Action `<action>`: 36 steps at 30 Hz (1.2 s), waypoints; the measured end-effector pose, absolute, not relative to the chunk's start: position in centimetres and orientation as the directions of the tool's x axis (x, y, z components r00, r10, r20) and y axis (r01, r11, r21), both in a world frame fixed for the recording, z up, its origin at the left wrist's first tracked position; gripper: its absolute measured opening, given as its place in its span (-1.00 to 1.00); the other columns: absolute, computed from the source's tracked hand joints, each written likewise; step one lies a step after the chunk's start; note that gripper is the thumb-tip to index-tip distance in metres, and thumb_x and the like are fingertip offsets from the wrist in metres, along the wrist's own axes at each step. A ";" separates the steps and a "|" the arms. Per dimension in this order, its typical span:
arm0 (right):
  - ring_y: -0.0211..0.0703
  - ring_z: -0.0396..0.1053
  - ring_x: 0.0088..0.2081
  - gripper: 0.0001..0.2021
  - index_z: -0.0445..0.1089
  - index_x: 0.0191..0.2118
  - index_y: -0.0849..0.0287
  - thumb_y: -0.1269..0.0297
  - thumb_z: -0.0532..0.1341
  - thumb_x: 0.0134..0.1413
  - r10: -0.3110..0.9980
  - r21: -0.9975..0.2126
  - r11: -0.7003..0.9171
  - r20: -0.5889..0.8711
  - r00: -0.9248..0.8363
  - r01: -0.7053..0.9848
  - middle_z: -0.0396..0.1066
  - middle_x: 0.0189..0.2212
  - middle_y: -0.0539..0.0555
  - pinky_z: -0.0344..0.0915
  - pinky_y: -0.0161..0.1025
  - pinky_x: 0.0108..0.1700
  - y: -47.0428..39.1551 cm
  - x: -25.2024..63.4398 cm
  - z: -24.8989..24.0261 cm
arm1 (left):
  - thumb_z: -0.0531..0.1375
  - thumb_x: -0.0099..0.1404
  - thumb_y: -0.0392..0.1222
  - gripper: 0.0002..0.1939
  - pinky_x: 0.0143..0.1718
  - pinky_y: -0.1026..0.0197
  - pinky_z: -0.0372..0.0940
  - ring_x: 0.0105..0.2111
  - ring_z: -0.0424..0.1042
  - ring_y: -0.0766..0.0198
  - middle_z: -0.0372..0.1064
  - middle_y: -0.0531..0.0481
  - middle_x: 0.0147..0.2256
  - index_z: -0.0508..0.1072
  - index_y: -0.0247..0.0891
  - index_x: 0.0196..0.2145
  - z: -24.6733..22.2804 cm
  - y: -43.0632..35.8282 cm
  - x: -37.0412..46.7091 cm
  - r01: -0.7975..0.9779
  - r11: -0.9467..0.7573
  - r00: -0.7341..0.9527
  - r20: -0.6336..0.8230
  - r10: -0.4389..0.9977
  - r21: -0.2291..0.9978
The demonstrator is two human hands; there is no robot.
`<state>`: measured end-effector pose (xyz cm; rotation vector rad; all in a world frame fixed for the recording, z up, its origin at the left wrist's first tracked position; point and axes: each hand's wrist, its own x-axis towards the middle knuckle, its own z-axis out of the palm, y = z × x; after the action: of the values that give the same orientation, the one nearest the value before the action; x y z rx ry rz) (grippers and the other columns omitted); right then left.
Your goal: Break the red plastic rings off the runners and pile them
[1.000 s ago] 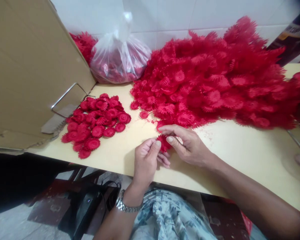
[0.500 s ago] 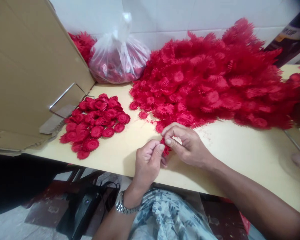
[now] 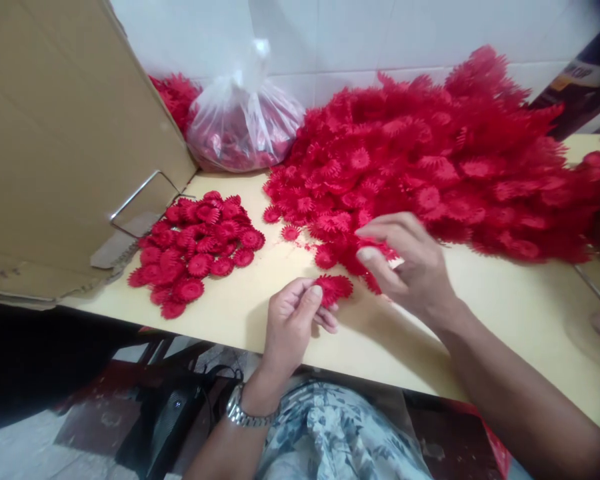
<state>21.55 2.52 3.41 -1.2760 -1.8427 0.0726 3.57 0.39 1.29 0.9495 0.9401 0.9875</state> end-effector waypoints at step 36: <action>-0.29 0.32 -0.45 -0.86 0.40 -0.40 0.17 0.33 0.13 0.13 0.823 -0.632 0.412 0.567 0.029 0.656 0.39 -0.48 0.01 0.21 -0.32 -0.42 1.2 21.0 2.4 | -0.17 0.30 -0.42 -0.65 -0.60 0.19 0.10 -0.50 0.40 0.17 0.35 -0.06 -0.53 0.38 -0.34 -0.38 3.2 2.8 6.2 0.495 -0.868 0.791 0.432 0.433 -0.037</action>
<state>20.98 1.24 2.43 -1.3064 -1.6876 0.2137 6.19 2.75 3.17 3.1124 0.8112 0.6923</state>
